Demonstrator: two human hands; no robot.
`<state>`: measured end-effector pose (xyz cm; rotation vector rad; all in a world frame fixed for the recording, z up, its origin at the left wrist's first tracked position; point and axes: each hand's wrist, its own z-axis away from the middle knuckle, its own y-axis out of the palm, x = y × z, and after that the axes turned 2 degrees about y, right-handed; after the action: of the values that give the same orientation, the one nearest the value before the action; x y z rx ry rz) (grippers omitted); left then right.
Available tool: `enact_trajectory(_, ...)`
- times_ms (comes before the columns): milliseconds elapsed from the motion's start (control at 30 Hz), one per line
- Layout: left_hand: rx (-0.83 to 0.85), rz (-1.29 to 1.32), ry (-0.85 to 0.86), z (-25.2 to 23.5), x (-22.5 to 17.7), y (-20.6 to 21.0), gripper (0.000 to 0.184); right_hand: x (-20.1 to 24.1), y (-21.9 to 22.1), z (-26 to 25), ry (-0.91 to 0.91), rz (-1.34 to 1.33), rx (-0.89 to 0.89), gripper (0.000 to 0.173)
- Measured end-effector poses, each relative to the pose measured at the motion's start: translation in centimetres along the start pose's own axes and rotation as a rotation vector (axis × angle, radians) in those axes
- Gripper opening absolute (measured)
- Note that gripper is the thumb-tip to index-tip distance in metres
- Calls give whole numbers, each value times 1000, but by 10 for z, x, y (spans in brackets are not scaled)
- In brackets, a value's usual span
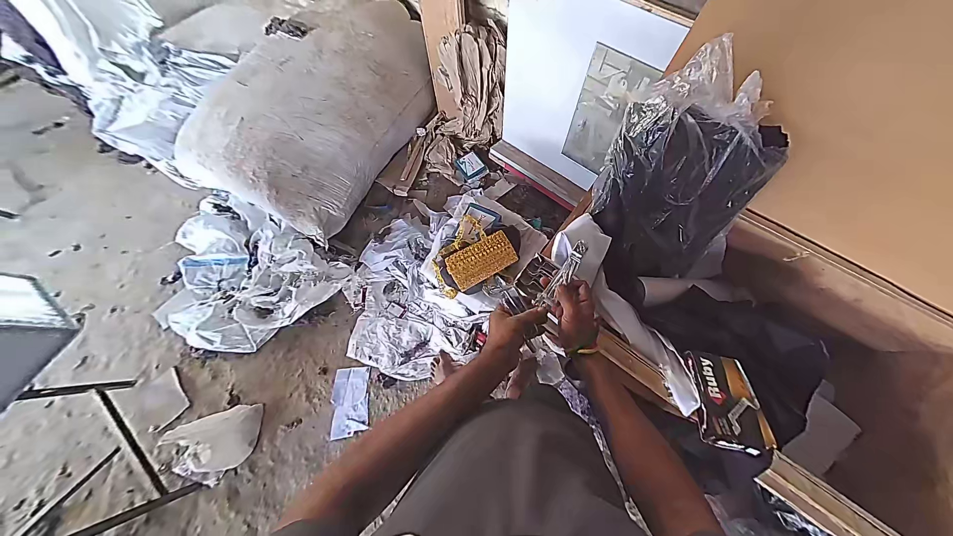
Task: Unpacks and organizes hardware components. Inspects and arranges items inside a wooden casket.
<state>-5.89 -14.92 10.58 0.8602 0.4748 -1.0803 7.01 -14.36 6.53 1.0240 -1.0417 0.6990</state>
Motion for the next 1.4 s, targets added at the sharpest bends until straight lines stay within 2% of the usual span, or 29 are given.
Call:
enact_trajectory(67, 42, 2, 25, 0, 1, -2, 37, 0, -3, -1, 24, -87, 11, 20)
enact_trajectory(133, 117, 21, 60, 0, 3, -6, 35, 1, -4, -2, 64, -226, -1, 30)
enact_trajectory(200, 181, 48, 68, 1, 4, -9, 33, 4, -3, -6, 96, -274, -58, 39)
enact_trajectory(267, 215, 57, 28, 5, 1, -12, 32, 8, -3, -14, 122, -291, -134, 40)
enact_trajectory(367, 251, 38, -43, 14, 2, -18, 31, 10, -6, -21, 121, -230, -196, 41)
enact_trajectory(467, 300, -15, -74, 22, 5, -24, 32, 13, -8, -17, 133, -178, -193, 49)
enact_trajectory(567, 353, -19, -113, 31, 7, -33, 30, 15, -13, -18, 150, -119, -226, 47)
enact_trajectory(667, 366, -11, -120, 41, 3, -47, 29, 14, -23, -25, 87, -55, -249, 50)
enact_trajectory(767, 351, -46, -108, 47, 3, -66, 30, 18, -26, -34, 122, -48, -324, 44)
enact_trajectory(867, 315, -68, -69, 50, 4, -84, 32, 17, -35, -40, 2, 243, -320, 50)
enact_trajectory(900, 290, -77, -53, 50, 3, -89, 35, 18, -39, -41, -73, 429, -263, 55)
enact_trajectory(967, 237, -65, -22, 51, 1, -101, 36, 25, -45, -44, -166, 874, -94, 50)
enact_trajectory(1033, 173, -61, 12, 51, -2, -112, 36, 36, -40, -47, -101, 1238, 85, 44)
enact_trajectory(1100, 113, -72, 42, 51, -3, -121, 37, 42, -29, -48, -6, 1475, 219, 40)
enact_trajectory(1300, 42, -114, 87, 52, -2, -137, 40, 4, -17, -54, -64, 1642, 276, 34)
enact_trajectory(1400, 18, -106, 62, 53, 3, -139, 42, -9, -14, -53, -120, 1680, 234, 32)
